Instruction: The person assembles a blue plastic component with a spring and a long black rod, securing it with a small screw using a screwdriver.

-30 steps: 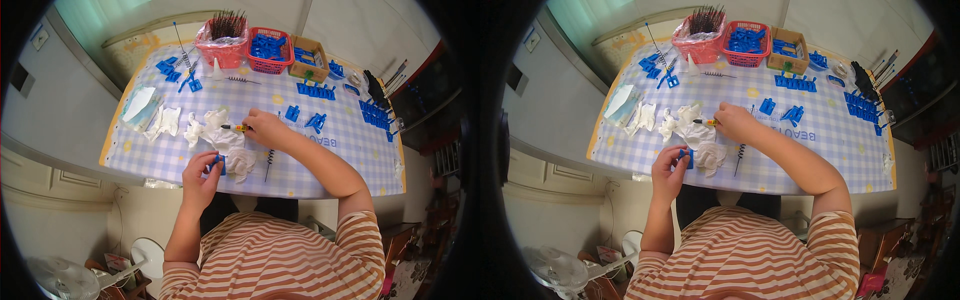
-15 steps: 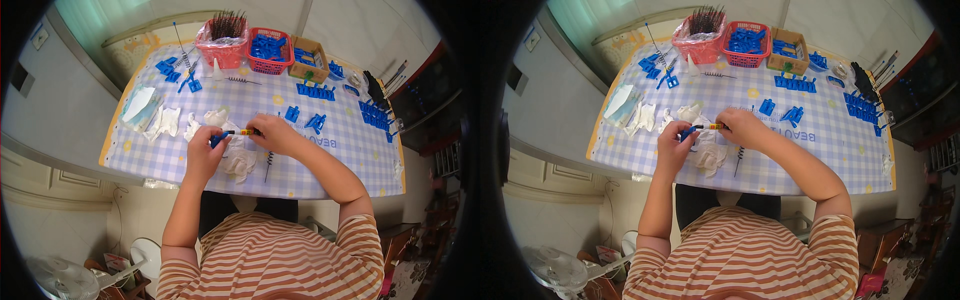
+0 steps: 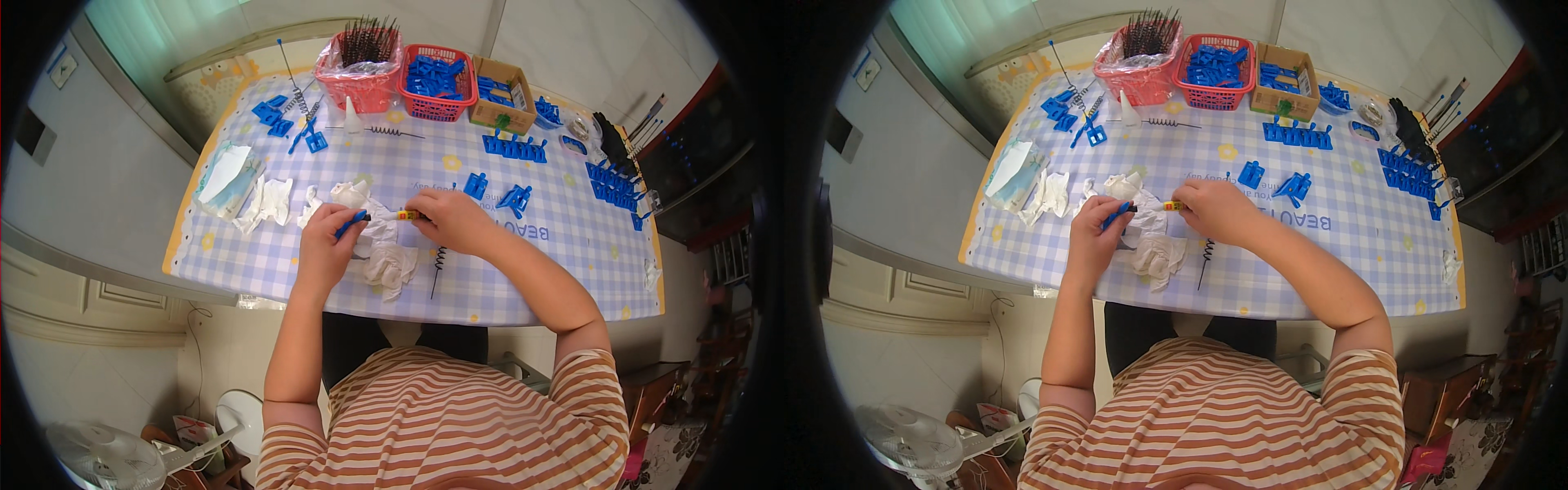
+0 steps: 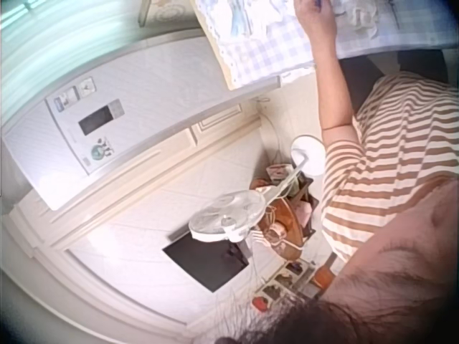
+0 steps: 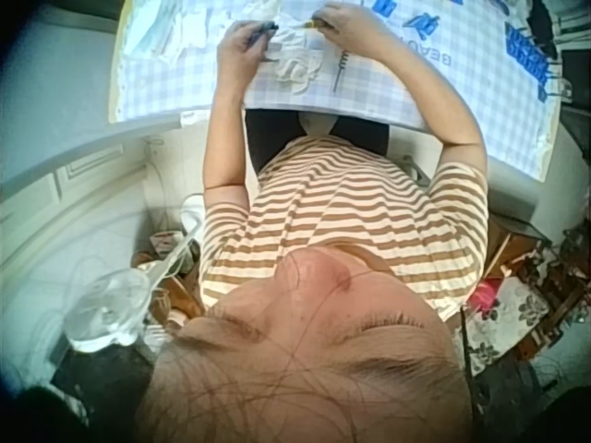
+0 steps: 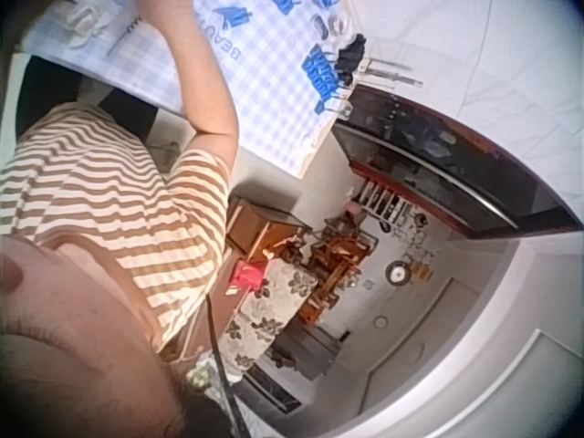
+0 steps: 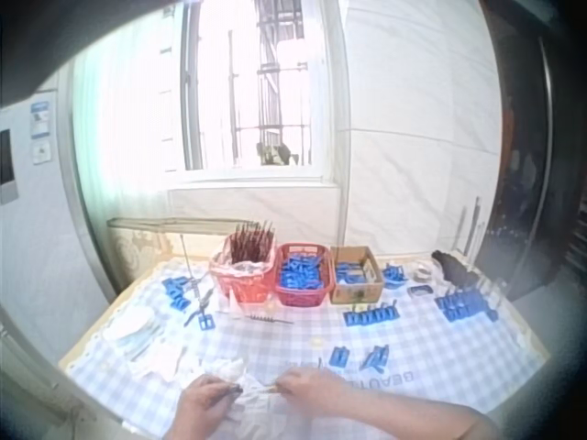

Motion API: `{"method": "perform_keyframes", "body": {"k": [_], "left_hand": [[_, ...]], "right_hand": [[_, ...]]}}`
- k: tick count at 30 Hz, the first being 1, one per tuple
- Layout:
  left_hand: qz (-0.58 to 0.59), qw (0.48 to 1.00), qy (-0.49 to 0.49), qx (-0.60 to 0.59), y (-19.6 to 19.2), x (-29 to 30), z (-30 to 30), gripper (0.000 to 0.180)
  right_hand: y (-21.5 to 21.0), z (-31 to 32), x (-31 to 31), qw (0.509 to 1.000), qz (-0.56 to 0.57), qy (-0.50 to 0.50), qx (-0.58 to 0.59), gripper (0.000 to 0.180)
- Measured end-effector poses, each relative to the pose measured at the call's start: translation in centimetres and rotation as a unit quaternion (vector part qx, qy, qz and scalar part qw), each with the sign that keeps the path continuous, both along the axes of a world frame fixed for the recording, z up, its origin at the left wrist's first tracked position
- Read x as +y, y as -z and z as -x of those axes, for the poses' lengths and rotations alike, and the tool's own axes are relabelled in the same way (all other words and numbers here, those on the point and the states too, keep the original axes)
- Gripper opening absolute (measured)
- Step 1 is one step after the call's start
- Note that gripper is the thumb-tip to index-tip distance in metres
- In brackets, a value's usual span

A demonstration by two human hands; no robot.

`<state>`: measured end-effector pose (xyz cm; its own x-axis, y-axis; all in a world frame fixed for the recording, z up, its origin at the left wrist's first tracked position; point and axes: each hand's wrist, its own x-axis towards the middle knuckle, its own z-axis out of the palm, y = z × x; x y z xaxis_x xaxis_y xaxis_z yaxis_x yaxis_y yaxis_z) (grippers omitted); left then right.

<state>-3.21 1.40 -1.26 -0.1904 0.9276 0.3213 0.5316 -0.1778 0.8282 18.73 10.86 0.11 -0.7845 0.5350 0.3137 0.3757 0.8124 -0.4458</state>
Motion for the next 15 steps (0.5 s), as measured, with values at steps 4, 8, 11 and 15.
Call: {"method": "perform_keyframes", "body": {"k": [4,8,11,15], "left_hand": [[-0.024,0.999,0.008,0.029,0.3,0.7,0.0,0.016],[-0.010,0.999,-0.008,0.035,0.3,0.7,-0.1,0.019],[-0.021,1.000,-0.015,0.001,0.0,0.3,-0.3,0.022],[-0.054,0.998,-0.005,-0.041,-0.2,-0.7,-0.2,0.024]], "right_hand": [[-0.2,-0.5,0.2,0.998,-0.003,0.053,-0.041,0.017],[-0.7,-1.0,0.2,0.996,0.027,0.074,-0.042,0.018],[-0.7,-1.4,0.2,0.997,0.049,0.067,-0.008,0.017],[-1.1,-1.8,-0.3,0.996,0.075,0.030,0.043,0.021]]}}
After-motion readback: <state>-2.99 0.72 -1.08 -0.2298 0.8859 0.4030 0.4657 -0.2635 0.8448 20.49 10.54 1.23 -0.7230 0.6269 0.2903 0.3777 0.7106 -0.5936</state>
